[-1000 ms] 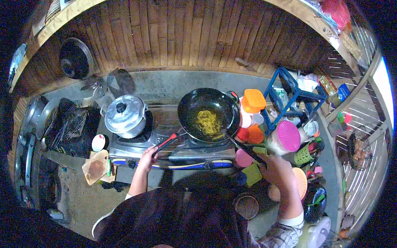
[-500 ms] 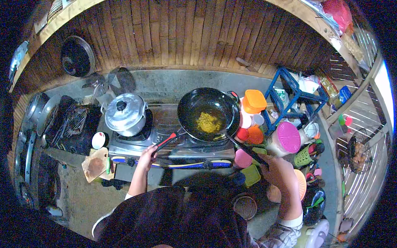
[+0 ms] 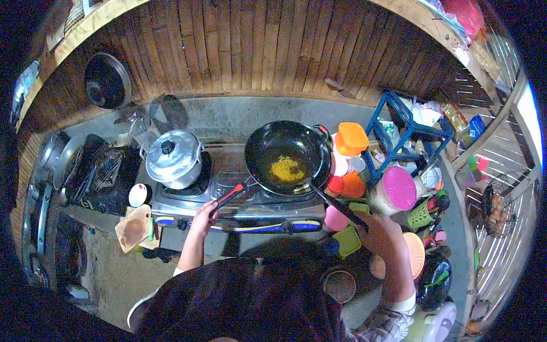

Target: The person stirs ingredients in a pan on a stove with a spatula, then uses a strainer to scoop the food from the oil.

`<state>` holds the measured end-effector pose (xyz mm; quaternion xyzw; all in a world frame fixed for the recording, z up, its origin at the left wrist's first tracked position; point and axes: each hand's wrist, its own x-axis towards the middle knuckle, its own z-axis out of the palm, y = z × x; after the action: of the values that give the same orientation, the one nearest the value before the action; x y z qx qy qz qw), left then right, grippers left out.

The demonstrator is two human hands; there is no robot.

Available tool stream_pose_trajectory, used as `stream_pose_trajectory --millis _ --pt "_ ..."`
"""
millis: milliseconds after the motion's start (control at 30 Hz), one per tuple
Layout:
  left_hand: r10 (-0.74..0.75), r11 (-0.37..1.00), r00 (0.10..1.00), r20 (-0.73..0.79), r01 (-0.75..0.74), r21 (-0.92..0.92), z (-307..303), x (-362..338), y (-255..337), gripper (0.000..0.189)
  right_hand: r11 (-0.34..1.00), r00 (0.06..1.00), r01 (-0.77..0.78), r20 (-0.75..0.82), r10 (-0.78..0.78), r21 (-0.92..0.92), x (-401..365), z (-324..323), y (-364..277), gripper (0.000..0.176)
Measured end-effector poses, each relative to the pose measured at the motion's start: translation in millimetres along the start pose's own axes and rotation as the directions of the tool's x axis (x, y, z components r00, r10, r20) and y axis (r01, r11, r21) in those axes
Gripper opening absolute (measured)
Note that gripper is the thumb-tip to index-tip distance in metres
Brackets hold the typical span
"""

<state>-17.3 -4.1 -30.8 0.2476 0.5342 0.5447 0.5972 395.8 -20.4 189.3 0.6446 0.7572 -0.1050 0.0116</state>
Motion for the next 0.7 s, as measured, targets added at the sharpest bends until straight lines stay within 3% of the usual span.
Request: stream_pose_trajectory --millis 167,700 --pt "-0.007 1.0 1.0 -0.008 0.007 0.012 0.2 0.9 -0.2 0.026 0.995 0.997 0.062 -0.033 -0.065 -0.072 2.6 6.6 4.1 0.036" --pt "-0.013 1.0 1.0 0.006 0.013 -0.006 -0.3 0.6 -0.4 0.021 0.995 0.996 0.085 -0.032 -0.087 -0.055 19.0 12.6 -2.7 0.034"
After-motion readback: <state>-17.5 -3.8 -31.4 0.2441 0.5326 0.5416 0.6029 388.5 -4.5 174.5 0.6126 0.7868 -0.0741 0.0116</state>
